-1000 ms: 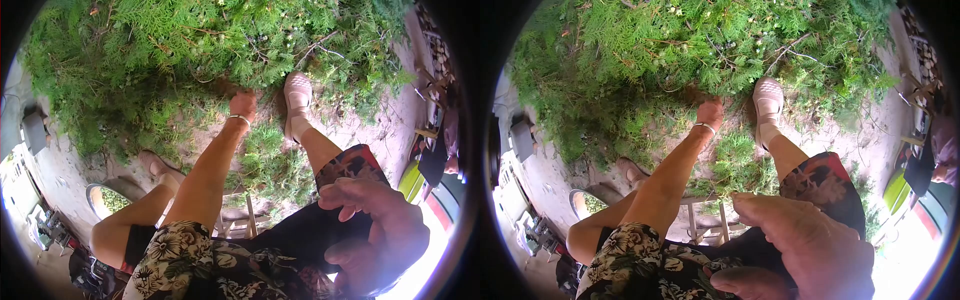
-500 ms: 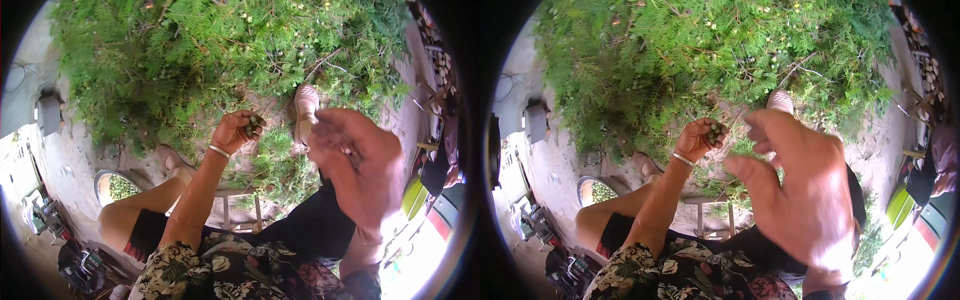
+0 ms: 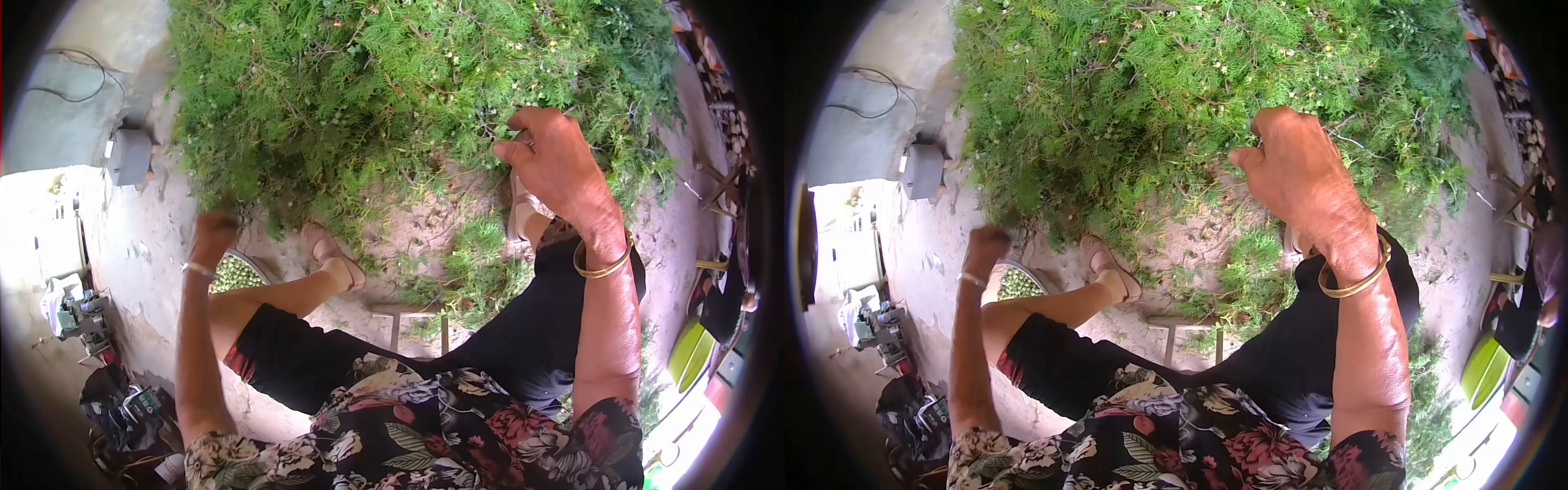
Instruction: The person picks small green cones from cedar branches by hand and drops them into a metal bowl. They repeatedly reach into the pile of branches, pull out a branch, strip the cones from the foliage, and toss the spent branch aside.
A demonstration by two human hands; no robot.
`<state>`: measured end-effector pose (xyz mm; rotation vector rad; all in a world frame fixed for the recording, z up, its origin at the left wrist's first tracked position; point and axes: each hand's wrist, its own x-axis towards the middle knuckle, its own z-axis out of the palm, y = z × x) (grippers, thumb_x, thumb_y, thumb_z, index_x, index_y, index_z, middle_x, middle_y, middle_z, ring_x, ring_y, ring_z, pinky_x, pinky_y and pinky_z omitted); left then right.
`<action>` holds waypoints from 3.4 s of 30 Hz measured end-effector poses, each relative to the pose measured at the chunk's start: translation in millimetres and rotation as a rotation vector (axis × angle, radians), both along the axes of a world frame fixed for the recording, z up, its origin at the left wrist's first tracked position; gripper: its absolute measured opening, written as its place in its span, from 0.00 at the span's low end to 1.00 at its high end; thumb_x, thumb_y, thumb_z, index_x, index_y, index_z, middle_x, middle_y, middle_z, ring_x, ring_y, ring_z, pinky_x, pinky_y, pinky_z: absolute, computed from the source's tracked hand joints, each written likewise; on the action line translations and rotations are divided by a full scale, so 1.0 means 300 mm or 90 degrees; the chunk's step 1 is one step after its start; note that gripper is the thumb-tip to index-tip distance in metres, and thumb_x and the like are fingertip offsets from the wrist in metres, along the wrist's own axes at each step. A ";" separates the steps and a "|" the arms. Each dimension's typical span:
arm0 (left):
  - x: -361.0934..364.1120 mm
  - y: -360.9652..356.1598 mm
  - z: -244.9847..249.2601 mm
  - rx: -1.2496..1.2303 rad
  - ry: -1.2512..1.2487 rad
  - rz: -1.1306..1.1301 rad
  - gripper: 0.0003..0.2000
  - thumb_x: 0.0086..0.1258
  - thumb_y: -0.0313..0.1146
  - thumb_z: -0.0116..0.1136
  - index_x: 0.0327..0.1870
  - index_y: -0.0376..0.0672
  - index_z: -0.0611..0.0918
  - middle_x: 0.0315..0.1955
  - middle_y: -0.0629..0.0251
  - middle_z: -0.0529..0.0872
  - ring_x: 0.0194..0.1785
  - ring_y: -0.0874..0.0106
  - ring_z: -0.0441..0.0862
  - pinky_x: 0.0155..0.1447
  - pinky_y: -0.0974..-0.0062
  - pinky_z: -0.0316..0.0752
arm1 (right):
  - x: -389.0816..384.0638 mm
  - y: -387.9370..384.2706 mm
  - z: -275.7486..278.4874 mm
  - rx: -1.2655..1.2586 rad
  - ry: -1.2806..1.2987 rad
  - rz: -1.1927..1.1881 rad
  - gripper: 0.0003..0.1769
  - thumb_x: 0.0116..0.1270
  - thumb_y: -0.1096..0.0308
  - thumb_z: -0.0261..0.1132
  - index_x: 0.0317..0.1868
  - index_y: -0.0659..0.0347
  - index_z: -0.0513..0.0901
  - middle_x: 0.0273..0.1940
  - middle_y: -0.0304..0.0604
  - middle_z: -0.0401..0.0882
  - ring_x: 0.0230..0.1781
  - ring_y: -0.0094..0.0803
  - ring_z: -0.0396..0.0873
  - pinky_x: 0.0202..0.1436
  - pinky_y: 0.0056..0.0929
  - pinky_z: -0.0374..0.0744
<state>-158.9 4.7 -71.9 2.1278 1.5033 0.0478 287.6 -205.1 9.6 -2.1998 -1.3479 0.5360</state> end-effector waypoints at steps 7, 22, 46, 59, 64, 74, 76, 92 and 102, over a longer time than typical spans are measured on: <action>-0.569 -0.111 -0.014 -0.185 0.346 0.062 0.27 0.51 0.44 0.69 0.52 0.38 0.82 0.61 0.47 0.73 0.65 0.58 0.70 0.68 0.69 0.64 | 0.008 -0.004 0.004 -0.068 -0.040 0.016 0.15 0.59 0.66 0.67 0.32 0.75 0.78 0.32 0.68 0.79 0.39 0.59 0.81 0.45 0.46 0.79; 0.627 0.110 -0.141 0.075 -0.045 -0.257 0.21 0.57 0.36 0.65 0.48 0.32 0.78 0.36 0.44 0.82 0.40 0.49 0.81 0.45 0.62 0.75 | -0.040 0.066 -0.021 -0.046 -0.194 0.117 0.09 0.61 0.73 0.65 0.31 0.71 0.77 0.21 0.53 0.79 0.23 0.39 0.84 0.24 0.35 0.81; 0.751 -0.061 0.160 -0.274 -0.515 0.019 0.05 0.67 0.24 0.55 0.32 0.32 0.81 0.19 0.62 0.81 0.20 0.76 0.78 0.24 0.81 0.72 | -0.111 0.151 0.012 -0.063 0.215 0.084 0.19 0.64 0.61 0.63 0.34 0.75 0.76 0.28 0.62 0.80 0.32 0.57 0.81 0.38 0.47 0.78; 0.754 -0.315 0.079 -0.413 -0.525 -0.169 0.05 0.67 0.25 0.58 0.38 0.32 0.82 0.24 0.68 0.84 0.25 0.83 0.77 0.29 0.84 0.73 | -0.107 0.269 -0.040 0.349 0.979 -0.141 0.17 0.74 0.62 0.53 0.42 0.72 0.72 0.43 0.61 0.81 0.40 0.47 0.84 0.40 0.34 0.83; 0.742 -0.241 0.095 -0.044 -0.297 -0.329 0.11 0.64 0.27 0.61 0.45 0.33 0.81 0.30 0.66 0.86 0.31 0.77 0.81 0.35 0.81 0.77 | -0.133 0.278 -0.004 0.268 0.695 -0.192 0.14 0.72 0.68 0.56 0.28 0.68 0.76 0.25 0.45 0.84 0.16 0.20 0.75 0.19 0.22 0.74; 0.715 -0.107 0.235 -0.320 -0.692 -0.020 0.10 0.66 0.31 0.60 0.43 0.34 0.83 0.31 0.69 0.83 0.28 0.85 0.71 0.32 0.85 0.64 | -0.223 0.236 -0.084 0.119 0.265 0.235 0.06 0.61 0.78 0.60 0.27 0.72 0.76 0.22 0.54 0.75 0.23 0.43 0.78 0.28 0.36 0.75; 0.714 -0.111 0.219 -0.329 -0.643 -0.101 0.08 0.65 0.30 0.61 0.39 0.34 0.83 0.31 0.71 0.83 0.29 0.85 0.71 0.32 0.85 0.63 | -0.224 0.238 -0.059 0.044 0.222 0.265 0.04 0.59 0.78 0.59 0.29 0.71 0.78 0.26 0.59 0.78 0.29 0.53 0.80 0.33 0.43 0.76; 0.735 -0.126 0.181 -0.389 -0.792 0.052 0.20 0.58 0.18 0.63 0.53 0.29 0.75 0.41 0.63 0.82 0.40 0.77 0.79 0.49 0.78 0.74 | -0.273 0.262 -0.086 0.211 0.177 0.170 0.04 0.59 0.79 0.63 0.33 0.69 0.75 0.22 0.55 0.73 0.23 0.55 0.74 0.26 0.39 0.72; 0.730 -0.136 0.182 -0.399 -0.844 0.074 0.20 0.62 0.23 0.62 0.55 0.32 0.75 0.34 0.69 0.79 0.34 0.81 0.76 0.33 0.80 0.75 | -0.266 0.251 -0.105 0.163 0.259 0.175 0.06 0.63 0.77 0.63 0.31 0.69 0.74 0.19 0.48 0.70 0.18 0.35 0.65 0.23 0.32 0.69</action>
